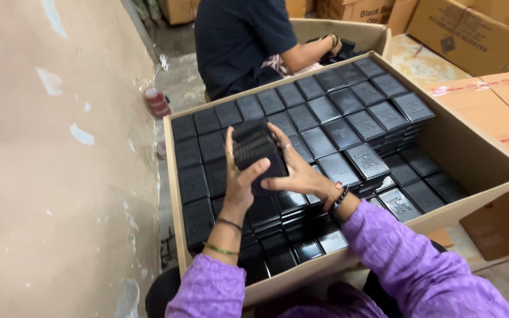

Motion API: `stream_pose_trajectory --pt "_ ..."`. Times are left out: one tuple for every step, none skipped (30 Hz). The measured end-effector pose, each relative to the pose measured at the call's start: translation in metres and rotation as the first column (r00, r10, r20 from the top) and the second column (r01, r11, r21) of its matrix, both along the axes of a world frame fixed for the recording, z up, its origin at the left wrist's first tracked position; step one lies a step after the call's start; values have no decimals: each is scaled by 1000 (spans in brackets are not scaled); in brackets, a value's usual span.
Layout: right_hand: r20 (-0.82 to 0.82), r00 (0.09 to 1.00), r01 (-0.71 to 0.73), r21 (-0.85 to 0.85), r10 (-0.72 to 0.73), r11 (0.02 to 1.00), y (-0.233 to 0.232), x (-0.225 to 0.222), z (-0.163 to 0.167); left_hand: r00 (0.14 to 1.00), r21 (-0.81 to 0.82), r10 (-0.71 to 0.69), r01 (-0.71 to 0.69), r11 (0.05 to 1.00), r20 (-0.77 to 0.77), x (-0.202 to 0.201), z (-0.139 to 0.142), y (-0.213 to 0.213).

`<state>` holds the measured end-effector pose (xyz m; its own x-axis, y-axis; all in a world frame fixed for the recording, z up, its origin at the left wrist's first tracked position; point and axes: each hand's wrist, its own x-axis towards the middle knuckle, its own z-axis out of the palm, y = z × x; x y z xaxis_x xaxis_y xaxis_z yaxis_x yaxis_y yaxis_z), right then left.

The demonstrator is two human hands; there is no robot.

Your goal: The person sits on the floor with a large cardboard carton on their lap and arranges black plastic boxes into neat rows and layers inside the carton, picking up stray boxes and stacking them to fill the box.

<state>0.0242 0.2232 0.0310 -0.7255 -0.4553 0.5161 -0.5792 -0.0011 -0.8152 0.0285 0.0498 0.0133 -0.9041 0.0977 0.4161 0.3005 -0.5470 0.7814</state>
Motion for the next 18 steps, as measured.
stream_pose_trajectory --pt "44 999 32 12 -32 999 5 7 3 999 -26 -7 8 1000 37 4 -1 6" --pt "85 994 63 29 -65 998 14 14 6 997 -49 -13 16 999 72 6 -3 13" --pt "124 987 92 47 -97 995 27 18 8 994 -138 -38 51 989 99 9 -7 22" --pt "267 959 94 -2 -90 996 46 22 9 990 -225 -59 88 970 130 12 -12 31" --pt "402 913 104 -49 -75 993 70 24 9 984 -307 -79 125 944 161 14 -18 39" --pt "439 892 159 -85 -107 984 97 22 9 1000 -489 7 -13 872 -14 16 -25 45" --pt "479 867 212 -111 -135 971 128 19 9 978 -618 67 -178 766 -198 20 -32 49" --pt "516 836 283 -116 -186 952 162 16 8 916 -681 103 -359 638 -387 20 -38 55" --pt "551 801 351 -114 -235 929 199 14 8 892 -666 154 -423 614 -425 16 -42 59" --pt "577 760 405 -57 -301 913 234 12 6 869 -658 206 -479 580 -451 14 -47 60" --pt "607 713 450 -11 -351 893 264 12 1 843 -662 255 -531 529 -473 14 -52 58" --pt "676 642 439 62 -362 896 292 10 -3 832 -640 291 -550 536 -471 12 -55 56" --pt "740 567 418 120 -362 900 310 5 -10 820 -625 319 -570 533 -475 7 -57 55" --pt "772 493 397 210 -401 893 320 -2 -22 809 -616 341 -586 527 -478 4 -59 52" --pt "794 406 370 310 -452 876 333 -6 -32 791 -622 351 -612 489 -501 3 -62 48" --pt "791 317 340 421 -524 841 351 -7 -34 772 -614 361 -635 470 -522 1 -63 47" --pt "718 259 288 582 -647 761 360 -12 -38 753 -594 372 -658 464 -543 -2 -62 48" --pt "620 198 217 727 -759 651 365 -16 -45 765 -595 375 -644 480 -524 -3 -63 46"
